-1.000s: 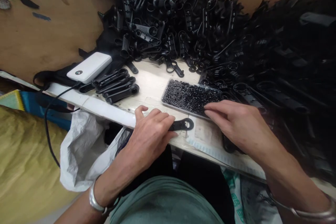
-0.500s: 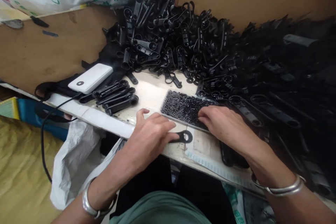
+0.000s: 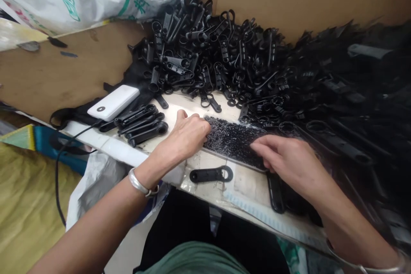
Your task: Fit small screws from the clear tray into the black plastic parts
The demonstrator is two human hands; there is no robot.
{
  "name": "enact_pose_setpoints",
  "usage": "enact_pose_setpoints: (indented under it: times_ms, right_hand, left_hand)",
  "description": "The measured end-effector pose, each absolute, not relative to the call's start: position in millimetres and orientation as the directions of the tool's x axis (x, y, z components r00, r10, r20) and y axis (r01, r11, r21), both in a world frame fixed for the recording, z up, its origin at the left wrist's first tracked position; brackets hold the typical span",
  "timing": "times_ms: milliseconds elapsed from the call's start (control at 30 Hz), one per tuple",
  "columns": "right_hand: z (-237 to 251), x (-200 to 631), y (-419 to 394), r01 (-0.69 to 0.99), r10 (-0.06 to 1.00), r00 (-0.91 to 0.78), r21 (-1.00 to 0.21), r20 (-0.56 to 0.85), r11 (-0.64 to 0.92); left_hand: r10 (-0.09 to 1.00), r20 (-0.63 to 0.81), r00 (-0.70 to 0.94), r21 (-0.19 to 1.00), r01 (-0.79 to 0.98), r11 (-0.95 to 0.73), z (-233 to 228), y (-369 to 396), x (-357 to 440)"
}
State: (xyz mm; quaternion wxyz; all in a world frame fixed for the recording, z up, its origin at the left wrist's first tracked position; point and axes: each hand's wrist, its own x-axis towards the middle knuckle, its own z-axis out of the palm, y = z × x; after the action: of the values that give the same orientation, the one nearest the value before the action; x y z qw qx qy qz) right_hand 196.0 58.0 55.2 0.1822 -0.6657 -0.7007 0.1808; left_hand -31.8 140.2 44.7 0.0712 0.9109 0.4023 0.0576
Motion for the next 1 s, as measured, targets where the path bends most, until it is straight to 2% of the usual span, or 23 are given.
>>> enact_pose_setpoints:
  times_ms: [133, 233, 400, 533, 700, 733, 800, 867, 933, 1000]
  right_hand:
    - [54, 196, 55, 0.752, 0.998, -0.017, -0.658, -0.066, -0.031]
    - [55, 196, 56, 0.71, 0.998, -0.006, -0.703, -0.069, -0.045]
    - [59, 198, 54, 0.604, 0.998, 0.049, -0.794, -0.045, -0.066]
    - [59, 199, 49, 0.4, 0.991, 0.083, -0.907, -0.108, -0.133]
    - [56, 196, 44, 0.094, 0.981, 0.084, -0.978, -0.177, -0.184]
    - [55, 195, 42, 0.018, 0.977, 0.066, -0.979, -0.202, -0.203]
    - [55, 193, 40, -0.126, 0.967, 0.024, -0.961, -0.252, -0.247]
    - [56, 190, 37, -0.226, 0.959, 0.003, -0.935, -0.282, -0.274]
    - [58, 185, 33, -0.271, 0.955, 0.017, -0.921, -0.295, -0.28]
    - [59, 178, 30, -0.265, 0.96, 0.052, -0.93, -0.277, -0.254]
  left_hand:
    - [0.741, 0.1, 0.664, 0.244, 0.706, -0.665, 52, 143, -20]
    - [0.707, 0.117, 0.697, 0.268, 0.664, -0.698, 54, 148, -4]
    - [0.675, 0.093, 0.732, 0.234, 0.643, -0.729, 45, 156, 21]
    - [0.678, 0.109, 0.727, 0.252, 0.64, -0.726, 41, 156, 24]
    - [0.722, 0.166, 0.672, 0.339, 0.648, -0.682, 52, 150, 15]
    - [0.748, 0.174, 0.641, 0.405, 0.646, -0.647, 54, 147, 12]
    - [0.818, 0.158, 0.553, 0.645, 0.569, -0.51, 59, 139, 6]
    - [0.884, 0.079, 0.461, 0.904, 0.341, -0.258, 61, 127, 1]
    - [0.91, -0.02, 0.415, 0.998, 0.055, -0.003, 60, 114, -1]
    - [0.907, -0.094, 0.41, 0.972, -0.159, 0.173, 57, 101, -3]
